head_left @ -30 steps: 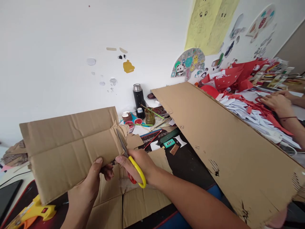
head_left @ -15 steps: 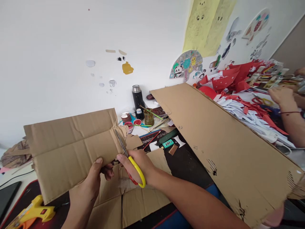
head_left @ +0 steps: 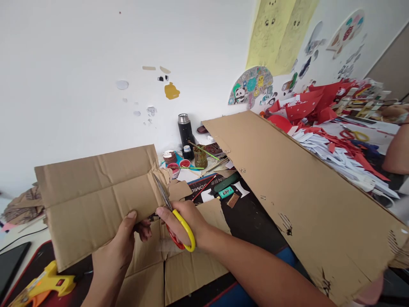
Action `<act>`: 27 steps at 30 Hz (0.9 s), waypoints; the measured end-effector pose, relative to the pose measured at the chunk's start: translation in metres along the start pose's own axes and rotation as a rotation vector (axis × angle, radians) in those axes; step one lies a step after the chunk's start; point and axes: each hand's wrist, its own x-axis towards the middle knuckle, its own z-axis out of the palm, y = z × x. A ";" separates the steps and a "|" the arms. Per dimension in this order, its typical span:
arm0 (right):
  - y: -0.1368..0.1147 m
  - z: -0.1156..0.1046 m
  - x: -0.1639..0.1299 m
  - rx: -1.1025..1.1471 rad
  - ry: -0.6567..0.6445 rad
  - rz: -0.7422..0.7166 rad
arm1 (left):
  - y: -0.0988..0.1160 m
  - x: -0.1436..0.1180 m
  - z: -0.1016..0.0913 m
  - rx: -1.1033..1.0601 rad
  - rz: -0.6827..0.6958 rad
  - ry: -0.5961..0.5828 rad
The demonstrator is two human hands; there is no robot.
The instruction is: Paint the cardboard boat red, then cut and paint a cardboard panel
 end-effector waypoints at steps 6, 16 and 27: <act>-0.005 -0.003 -0.002 0.118 -0.086 0.040 | 0.001 0.002 -0.002 -0.087 -0.047 0.014; -0.004 -0.006 -0.002 0.205 -0.139 0.016 | -0.004 0.009 -0.009 -0.146 -0.195 0.060; 0.000 -0.004 0.000 0.248 -0.151 0.062 | -0.004 0.006 -0.008 -0.161 -0.216 0.061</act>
